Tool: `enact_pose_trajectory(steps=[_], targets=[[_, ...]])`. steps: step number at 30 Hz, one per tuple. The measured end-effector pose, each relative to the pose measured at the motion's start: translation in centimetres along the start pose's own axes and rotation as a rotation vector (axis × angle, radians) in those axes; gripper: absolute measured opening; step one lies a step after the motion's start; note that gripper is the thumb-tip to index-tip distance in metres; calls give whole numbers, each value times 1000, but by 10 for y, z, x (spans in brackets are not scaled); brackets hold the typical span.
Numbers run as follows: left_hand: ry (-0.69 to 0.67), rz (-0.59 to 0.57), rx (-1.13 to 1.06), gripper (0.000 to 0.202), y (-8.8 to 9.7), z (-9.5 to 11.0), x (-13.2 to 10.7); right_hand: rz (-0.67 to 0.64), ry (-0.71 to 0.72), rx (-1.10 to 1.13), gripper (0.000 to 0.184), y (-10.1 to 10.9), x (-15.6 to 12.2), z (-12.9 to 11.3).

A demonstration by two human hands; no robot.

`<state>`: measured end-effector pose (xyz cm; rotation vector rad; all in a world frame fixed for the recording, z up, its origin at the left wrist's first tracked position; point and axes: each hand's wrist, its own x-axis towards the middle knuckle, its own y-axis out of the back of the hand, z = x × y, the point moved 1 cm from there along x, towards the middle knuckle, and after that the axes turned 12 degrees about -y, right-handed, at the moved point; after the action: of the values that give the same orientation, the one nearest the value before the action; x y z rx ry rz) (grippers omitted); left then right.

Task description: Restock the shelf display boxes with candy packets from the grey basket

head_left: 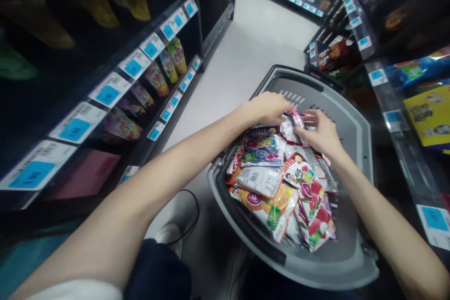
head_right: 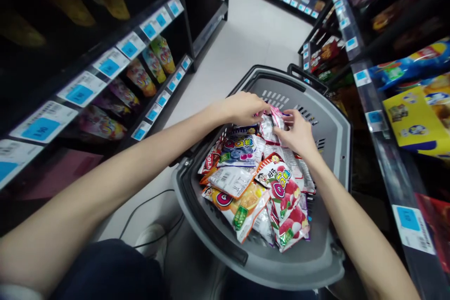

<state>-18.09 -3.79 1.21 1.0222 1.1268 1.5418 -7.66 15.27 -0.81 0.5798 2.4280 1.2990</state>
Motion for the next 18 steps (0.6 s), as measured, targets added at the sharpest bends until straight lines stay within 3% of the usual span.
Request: enact_pose_trajectory(steps=[4, 6, 8, 11, 14, 18], targets=[[-12, 46, -40, 41, -3, -3, 2, 101, -53, 222, 34, 10, 4, -1], [-20, 92, -96, 42, -7, -8, 4, 120, -102, 450, 36, 14, 6, -3], [-32, 177, -213, 46, -11, -14, 5, 65, -109, 716, 40, 18, 6, -7], [-55, 381, -516, 49, -13, -22, 4, -152, -104, 1046, 46, 18, 1, -18], [-49, 548, -829, 45, -14, -28, 1, -286, -143, 1091, 45, 12, -8, -26], [-6, 619, -1046, 38, -18, -34, 0, -312, -132, 1051, 50, 0, -18, -29]])
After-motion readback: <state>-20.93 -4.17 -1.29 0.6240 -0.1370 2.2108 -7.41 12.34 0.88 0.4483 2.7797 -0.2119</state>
